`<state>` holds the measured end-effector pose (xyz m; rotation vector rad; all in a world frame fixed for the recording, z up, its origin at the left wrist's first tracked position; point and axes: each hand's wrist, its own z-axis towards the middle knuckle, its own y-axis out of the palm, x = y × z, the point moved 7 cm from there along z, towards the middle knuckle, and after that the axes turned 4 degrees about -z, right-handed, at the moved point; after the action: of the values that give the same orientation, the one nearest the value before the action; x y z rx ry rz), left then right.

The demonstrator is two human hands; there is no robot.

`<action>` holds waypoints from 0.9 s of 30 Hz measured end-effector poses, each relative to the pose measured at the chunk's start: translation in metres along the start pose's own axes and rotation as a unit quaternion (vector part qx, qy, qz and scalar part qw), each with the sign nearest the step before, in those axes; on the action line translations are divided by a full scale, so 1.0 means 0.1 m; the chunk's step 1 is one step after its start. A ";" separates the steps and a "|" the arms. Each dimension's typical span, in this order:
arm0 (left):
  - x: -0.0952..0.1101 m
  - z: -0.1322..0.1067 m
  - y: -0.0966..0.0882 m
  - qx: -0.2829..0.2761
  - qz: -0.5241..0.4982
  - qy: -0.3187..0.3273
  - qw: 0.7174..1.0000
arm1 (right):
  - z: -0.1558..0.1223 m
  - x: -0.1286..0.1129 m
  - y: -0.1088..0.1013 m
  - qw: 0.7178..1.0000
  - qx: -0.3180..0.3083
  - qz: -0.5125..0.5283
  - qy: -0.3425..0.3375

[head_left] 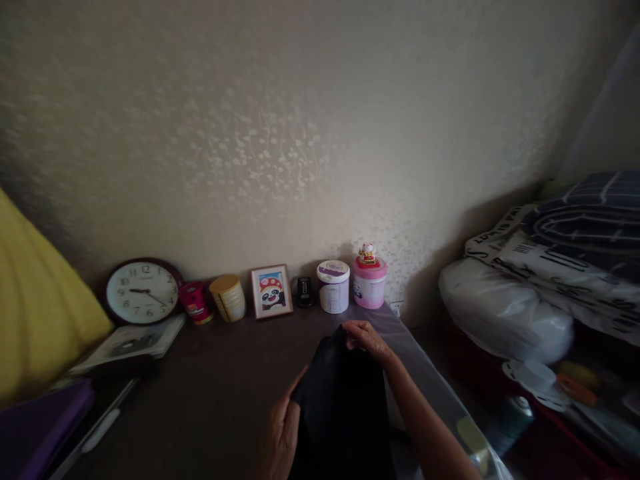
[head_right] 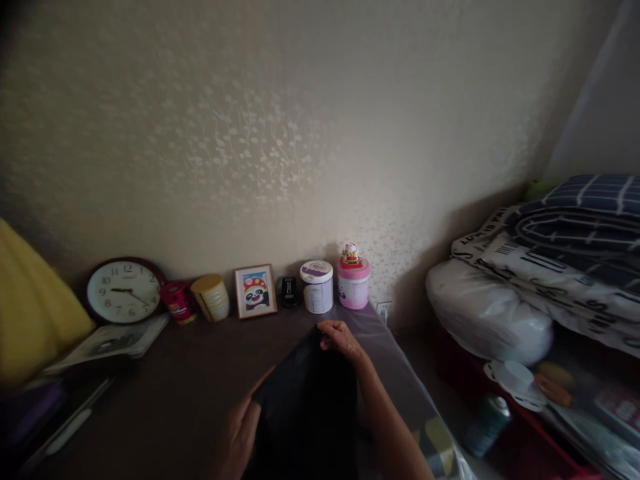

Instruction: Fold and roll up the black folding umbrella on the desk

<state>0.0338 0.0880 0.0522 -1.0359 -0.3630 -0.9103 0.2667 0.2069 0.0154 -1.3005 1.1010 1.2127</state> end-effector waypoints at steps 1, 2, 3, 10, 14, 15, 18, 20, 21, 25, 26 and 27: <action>0.00 0.00 0.00 -0.002 0.006 0.001 1.000 | 0.02 0.02 0.00 1.000 0.007 0.010 0.003; -0.01 0.00 0.00 -0.005 0.013 0.003 1.000 | 0.03 0.04 0.00 1.000 0.015 0.019 0.007; -0.02 0.00 -0.01 -0.008 0.020 0.004 1.000 | 0.05 0.05 0.01 0.999 0.023 0.026 0.011; -0.08 -0.01 0.00 -0.007 0.028 -0.003 1.000 | 0.09 0.04 0.03 0.998 0.032 0.042 0.014; -0.18 -0.05 0.00 0.002 0.027 -0.019 0.999 | 0.12 0.02 0.04 0.998 0.042 0.048 0.003; -0.20 -0.07 0.00 0.004 0.023 -0.021 1.000 | 0.13 0.02 0.05 0.998 0.045 0.050 0.000; -0.25 -0.11 0.00 0.002 0.012 -0.019 1.000 | 0.16 0.01 0.08 0.998 0.043 0.053 -0.002; -0.28 -0.12 0.00 0.000 0.008 -0.021 1.000 | 0.16 0.00 0.11 0.998 0.026 0.050 -0.009; -0.29 -0.12 -0.01 0.000 0.007 -0.022 1.000 | 0.17 -0.01 0.13 0.999 0.016 0.049 -0.014; -0.34 -0.11 -0.05 -0.032 -0.008 -0.035 0.999 | 0.20 0.00 0.16 0.999 0.005 0.048 -0.015; -0.36 -0.12 -0.05 -0.047 -0.010 -0.038 0.998 | 0.21 0.01 0.16 0.999 0.010 0.046 -0.012; -0.39 -0.15 -0.03 -0.064 -0.009 -0.041 0.997 | 0.22 0.02 0.17 0.999 0.013 0.043 -0.011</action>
<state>0.0058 0.0932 0.0217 -1.1910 -0.3866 -0.9177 0.2486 0.2277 0.0121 -1.2281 1.1643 1.2678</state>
